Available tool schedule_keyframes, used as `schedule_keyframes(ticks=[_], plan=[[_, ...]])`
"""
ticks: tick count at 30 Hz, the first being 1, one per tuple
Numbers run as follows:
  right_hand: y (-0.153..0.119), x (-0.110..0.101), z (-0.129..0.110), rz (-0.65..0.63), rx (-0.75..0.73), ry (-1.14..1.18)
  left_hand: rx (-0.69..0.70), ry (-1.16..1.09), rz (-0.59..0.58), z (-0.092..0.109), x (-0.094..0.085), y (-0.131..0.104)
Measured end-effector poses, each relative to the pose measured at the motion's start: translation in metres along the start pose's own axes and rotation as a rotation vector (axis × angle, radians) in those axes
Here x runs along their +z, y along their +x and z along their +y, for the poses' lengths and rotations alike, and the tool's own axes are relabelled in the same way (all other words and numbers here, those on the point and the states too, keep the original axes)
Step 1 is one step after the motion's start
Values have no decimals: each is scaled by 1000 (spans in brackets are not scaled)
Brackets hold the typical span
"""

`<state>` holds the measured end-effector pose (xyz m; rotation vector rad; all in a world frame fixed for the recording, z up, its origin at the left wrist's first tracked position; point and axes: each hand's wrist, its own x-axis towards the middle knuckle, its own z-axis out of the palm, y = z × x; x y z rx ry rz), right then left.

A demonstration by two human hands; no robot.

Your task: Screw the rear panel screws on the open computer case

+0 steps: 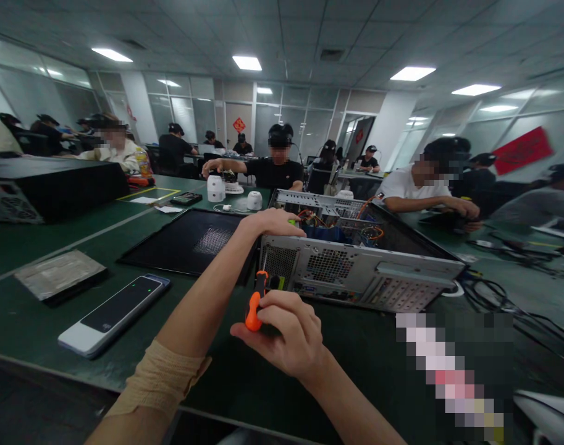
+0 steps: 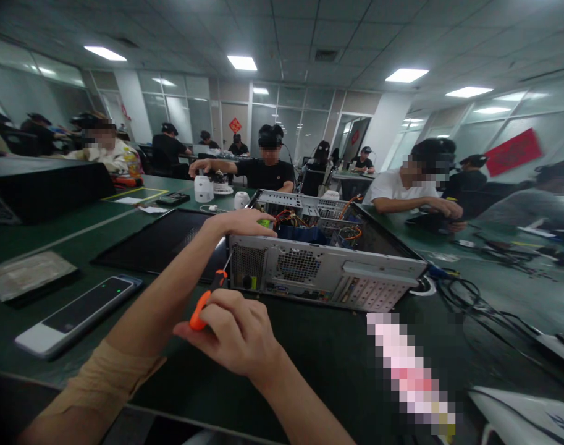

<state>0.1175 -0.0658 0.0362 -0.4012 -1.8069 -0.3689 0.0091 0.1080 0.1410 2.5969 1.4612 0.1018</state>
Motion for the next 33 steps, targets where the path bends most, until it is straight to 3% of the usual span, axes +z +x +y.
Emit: schedule_keyframes(ticks=[18, 25, 33], plan=[[8, -9, -3, -174, -70, 34, 9, 13, 26, -1, 0, 1], [8, -5, -1, -275, -159, 9, 1, 59, 20, 5, -3, -3], [3, -5, 4, -188, -68, 92, 1, 60, 28, 3, -1, -1]])
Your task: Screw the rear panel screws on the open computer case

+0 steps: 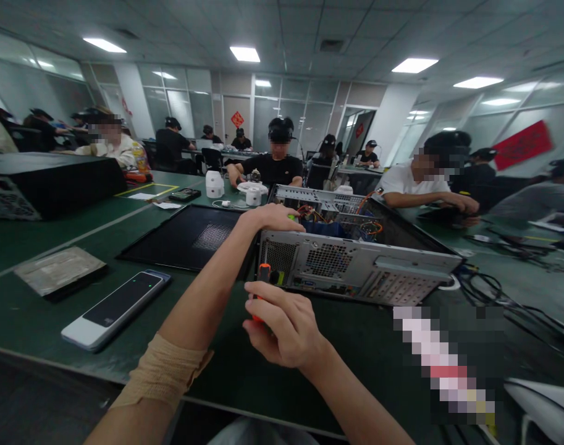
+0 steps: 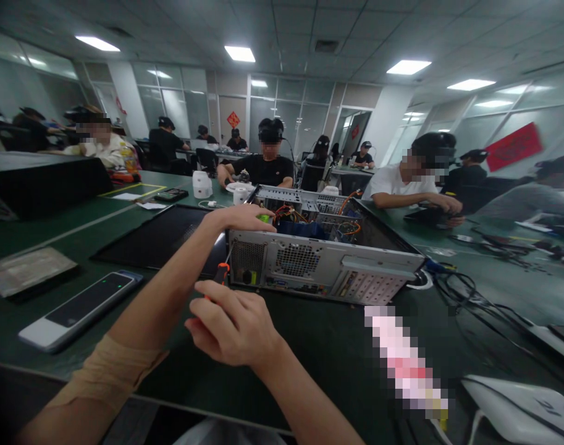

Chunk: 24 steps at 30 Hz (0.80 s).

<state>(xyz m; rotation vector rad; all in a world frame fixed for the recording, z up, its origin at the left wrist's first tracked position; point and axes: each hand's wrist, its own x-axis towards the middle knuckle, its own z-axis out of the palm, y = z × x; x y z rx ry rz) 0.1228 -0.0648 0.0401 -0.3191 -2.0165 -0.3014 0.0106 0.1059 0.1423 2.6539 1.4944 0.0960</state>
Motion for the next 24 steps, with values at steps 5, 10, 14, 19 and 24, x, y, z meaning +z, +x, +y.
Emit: schedule_keyframes(ticks=[5, 10, 14, 19, 24], plan=[[1, -4, 1, 36, 7, -113, -1, 3, 7, 0, 0, 2], [0, 0, 3, 169, 46, -105, 2, -9, 6, 0, 0, 2], [-1, 0, 2, 169, 50, -108, 4, -4, 6, 0, 0, 2], [3, -1, -1, 34, -18, -84, -3, 3, 2, -2, 2, 3], [2, 5, -3, -54, -12, -7, -8, 21, -5, 0, 0, 2]])
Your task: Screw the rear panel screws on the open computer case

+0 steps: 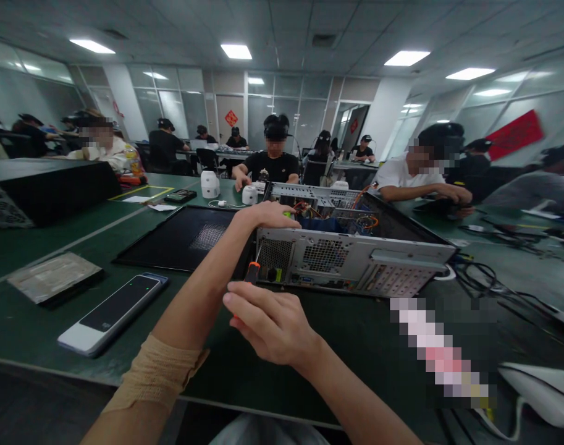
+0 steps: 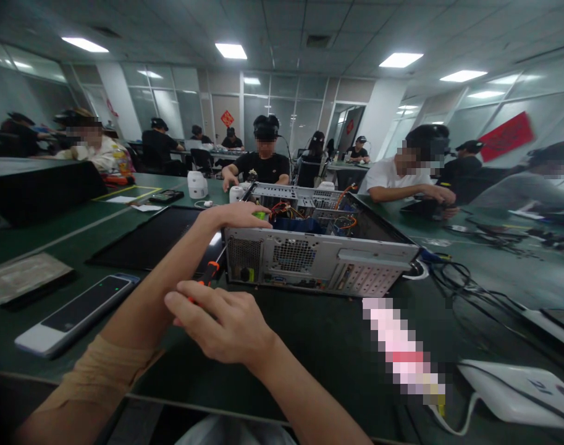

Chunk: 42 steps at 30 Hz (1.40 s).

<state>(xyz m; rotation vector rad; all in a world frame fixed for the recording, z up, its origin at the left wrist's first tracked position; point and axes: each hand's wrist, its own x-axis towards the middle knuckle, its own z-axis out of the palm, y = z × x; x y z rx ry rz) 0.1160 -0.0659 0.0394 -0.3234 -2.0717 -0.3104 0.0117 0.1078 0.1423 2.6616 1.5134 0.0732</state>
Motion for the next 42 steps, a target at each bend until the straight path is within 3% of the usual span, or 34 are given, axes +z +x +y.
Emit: schedule_keyframes(ticks=[6, 13, 20, 29, 42], plan=[[0, -2, 1, 27, 45, 129, -12, 1, -23, 0, 0, 0], [-4, 0, -1, 65, 76, -57, -8, -51, -30, -4, 2, 0], [-7, 9, -4, 117, 99, -45, -9, -10, -10, 0, -1, -2], [-3, 5, -4, 52, 39, -95, -21, -7, -10, 2, 1, -1], [-1, 1, -2, -12, 30, 67, -24, -28, -11, -1, 1, 1]])
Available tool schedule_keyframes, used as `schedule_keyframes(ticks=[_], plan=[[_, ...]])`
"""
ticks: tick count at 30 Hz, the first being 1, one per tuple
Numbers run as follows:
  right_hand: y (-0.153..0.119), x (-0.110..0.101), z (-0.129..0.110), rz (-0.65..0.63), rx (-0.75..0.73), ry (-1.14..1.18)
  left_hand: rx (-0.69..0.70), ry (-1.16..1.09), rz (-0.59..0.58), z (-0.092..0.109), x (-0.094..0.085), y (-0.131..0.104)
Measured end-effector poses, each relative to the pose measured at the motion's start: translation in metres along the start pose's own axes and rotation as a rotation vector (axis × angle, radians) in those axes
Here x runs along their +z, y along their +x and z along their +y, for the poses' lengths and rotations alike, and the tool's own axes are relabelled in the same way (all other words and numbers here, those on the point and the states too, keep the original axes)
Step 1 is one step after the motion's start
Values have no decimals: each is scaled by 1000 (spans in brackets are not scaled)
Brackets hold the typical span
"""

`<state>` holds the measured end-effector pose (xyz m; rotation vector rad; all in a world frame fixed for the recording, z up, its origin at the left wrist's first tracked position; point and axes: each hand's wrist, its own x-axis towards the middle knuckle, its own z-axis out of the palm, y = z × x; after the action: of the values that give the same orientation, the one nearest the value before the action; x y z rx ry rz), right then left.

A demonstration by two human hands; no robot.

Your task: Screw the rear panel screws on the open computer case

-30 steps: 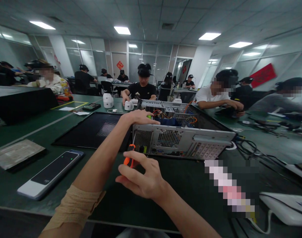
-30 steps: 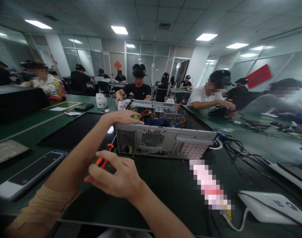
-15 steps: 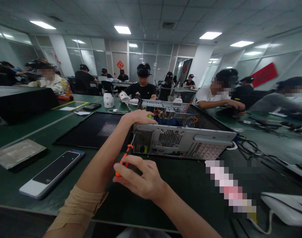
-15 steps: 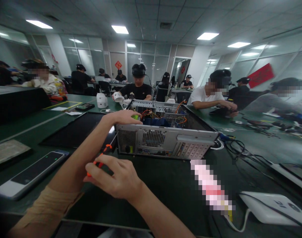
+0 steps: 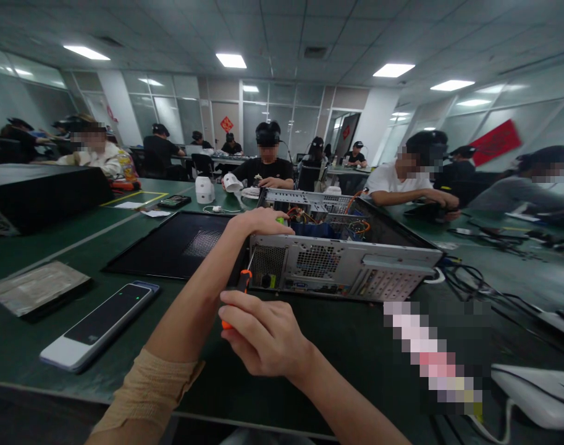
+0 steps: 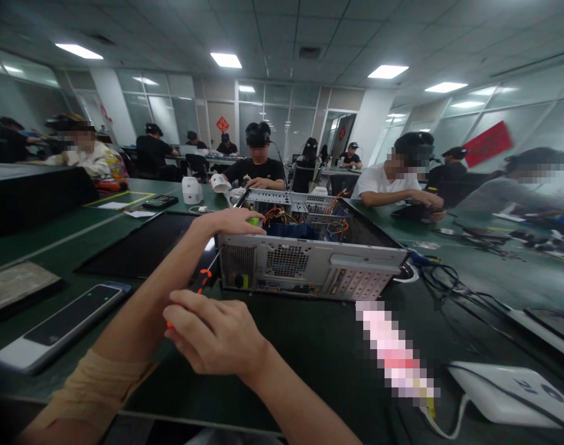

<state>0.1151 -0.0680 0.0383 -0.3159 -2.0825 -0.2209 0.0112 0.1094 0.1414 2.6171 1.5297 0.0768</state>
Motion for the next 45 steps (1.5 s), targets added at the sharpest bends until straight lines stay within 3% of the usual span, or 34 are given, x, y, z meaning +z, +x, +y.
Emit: schedule_keyframes(ticks=[7, 13, 18, 27, 34, 45], plan=[[1, -5, 2, 119, 26, -10, -2, 13, -18, 3, -2, -2], [-4, -3, 2, 135, 61, -156, 6, 5, -42, 3, -3, 0], [-4, 1, 2, 188, 31, -149, 16, 4, -69, 0, -6, 5], [0, -3, 0, 42, -37, -66, -48, -29, -50, -2, -2, 13], [0, -6, 2, 92, -19, -27, -69, 62, 20, 4, 6, 11], [-2, -4, 0, 131, -35, -100, -3, 52, -8, -7, 5, 18]])
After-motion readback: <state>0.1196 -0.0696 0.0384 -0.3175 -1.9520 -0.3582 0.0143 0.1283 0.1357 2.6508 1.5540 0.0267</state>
